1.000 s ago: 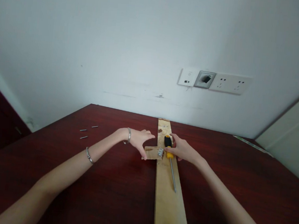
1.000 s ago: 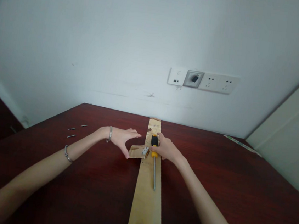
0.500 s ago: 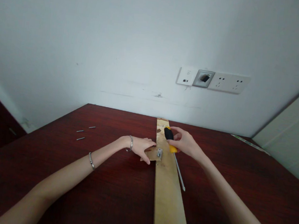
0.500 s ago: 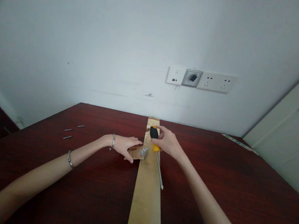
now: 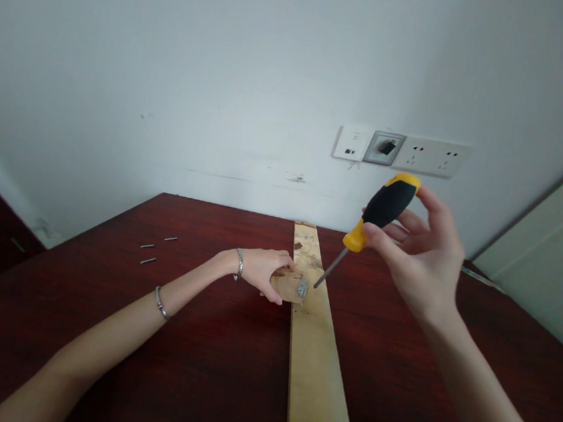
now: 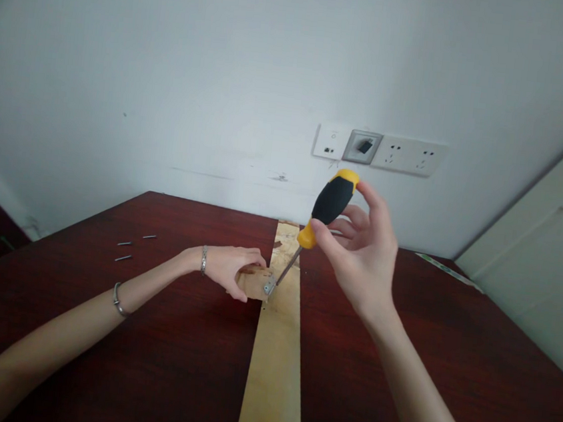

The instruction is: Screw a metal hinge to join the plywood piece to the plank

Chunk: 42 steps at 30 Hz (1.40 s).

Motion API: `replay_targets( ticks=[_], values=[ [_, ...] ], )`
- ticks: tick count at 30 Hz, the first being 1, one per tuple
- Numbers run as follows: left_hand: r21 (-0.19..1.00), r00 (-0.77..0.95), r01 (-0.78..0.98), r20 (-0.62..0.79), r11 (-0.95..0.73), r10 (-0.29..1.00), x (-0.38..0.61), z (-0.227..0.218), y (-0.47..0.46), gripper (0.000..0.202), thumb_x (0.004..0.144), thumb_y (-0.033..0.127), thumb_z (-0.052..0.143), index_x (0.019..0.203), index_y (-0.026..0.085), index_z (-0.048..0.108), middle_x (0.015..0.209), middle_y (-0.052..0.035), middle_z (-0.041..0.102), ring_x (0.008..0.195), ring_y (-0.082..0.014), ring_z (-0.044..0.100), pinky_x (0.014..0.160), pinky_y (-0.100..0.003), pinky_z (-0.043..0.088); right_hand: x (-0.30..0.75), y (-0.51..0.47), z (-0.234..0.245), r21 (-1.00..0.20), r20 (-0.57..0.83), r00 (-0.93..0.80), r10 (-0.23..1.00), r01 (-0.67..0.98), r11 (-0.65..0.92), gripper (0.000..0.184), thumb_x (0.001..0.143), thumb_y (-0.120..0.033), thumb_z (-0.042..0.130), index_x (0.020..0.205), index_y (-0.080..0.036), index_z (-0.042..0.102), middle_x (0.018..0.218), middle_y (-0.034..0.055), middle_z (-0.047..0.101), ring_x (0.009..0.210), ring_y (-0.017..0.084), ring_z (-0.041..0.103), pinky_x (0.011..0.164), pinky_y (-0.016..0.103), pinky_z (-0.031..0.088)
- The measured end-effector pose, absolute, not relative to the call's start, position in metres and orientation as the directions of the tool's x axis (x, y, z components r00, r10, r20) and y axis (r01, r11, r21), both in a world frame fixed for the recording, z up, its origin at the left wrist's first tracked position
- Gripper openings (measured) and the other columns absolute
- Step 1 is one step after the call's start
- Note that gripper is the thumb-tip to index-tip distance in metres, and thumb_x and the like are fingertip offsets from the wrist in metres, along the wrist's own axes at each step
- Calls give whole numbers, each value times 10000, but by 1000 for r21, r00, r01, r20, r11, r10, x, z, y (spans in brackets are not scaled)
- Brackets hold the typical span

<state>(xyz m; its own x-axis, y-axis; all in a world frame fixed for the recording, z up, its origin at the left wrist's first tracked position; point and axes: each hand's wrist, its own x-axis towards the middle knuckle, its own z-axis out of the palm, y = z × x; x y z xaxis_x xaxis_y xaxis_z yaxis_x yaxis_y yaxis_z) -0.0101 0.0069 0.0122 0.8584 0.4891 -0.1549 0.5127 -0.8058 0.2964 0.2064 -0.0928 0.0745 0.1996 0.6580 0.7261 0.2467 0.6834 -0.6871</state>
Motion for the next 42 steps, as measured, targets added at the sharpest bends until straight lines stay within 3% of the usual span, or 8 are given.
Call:
replay_targets(
  ticks=[6,13,42],
  values=[
    [242,839,544,-181,-804,513,-10,27,-2,757,615,546,719,1219,158,480,1175,-96,572,982,-240,586,791,-293,453,200,-89,64,-628,778,169,605,242,740,729,719,-350,733,1348,-323,364,1117,56,647,816,194,695,696,355,607],
    [218,819,573,-173,-790,546,-11,28,-1,760,620,526,725,1234,167,455,1205,-101,566,1004,-251,587,796,-304,450,197,-84,56,-680,731,124,671,226,698,706,746,-352,711,1360,-323,364,1093,59,632,880,206,678,702,360,611],
    [188,828,561,-162,-807,538,-11,26,2,763,622,523,723,1239,156,463,1226,-111,572,1009,-258,592,839,-326,448,188,-83,49,-675,727,35,686,224,703,687,767,-339,697,1372,-324,371,1060,43,634,871,187,644,705,346,599]
  ],
)
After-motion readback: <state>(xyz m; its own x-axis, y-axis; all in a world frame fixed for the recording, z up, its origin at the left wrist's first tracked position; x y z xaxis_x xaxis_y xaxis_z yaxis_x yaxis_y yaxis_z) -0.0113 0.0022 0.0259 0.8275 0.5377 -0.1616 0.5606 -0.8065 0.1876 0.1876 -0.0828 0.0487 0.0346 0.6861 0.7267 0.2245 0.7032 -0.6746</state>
